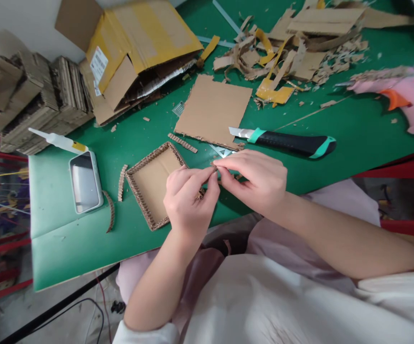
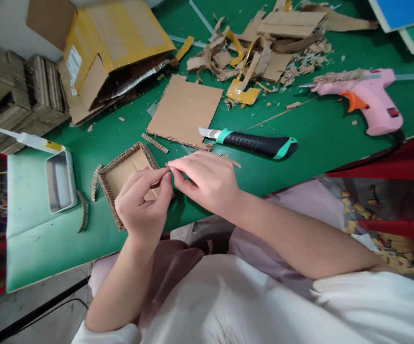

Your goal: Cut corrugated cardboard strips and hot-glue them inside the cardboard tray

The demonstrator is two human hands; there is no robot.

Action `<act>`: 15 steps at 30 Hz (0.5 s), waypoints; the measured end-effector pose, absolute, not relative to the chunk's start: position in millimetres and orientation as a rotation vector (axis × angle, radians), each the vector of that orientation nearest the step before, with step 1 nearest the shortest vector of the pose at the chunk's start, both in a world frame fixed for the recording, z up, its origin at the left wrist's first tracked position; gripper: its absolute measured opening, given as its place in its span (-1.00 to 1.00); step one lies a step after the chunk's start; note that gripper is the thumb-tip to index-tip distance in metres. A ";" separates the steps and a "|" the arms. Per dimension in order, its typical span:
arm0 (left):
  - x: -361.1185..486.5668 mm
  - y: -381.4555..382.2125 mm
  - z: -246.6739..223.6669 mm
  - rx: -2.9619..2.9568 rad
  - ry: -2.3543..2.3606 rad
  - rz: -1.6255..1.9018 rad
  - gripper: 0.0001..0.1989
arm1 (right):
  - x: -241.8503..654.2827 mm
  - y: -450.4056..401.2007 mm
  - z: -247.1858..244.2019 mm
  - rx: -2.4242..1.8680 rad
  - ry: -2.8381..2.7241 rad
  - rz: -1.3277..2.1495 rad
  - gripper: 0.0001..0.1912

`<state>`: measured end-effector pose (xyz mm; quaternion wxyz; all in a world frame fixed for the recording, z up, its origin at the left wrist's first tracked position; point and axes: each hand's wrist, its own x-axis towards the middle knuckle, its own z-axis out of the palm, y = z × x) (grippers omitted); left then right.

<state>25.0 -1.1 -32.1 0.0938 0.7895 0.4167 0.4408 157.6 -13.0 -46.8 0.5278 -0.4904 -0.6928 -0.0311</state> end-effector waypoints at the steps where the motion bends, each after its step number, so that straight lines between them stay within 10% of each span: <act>1: 25.0 -1.3 -32.0 2.345 1.236 1.301 -0.93 | 157.7 -12.8 -46.9 -1.178 -1.652 -0.076 -0.86; 15: 26.3 -2.2 -28.1 2.265 1.293 1.258 -0.90 | 156.1 -13.0 -48.6 -1.179 -1.618 -0.007 -0.89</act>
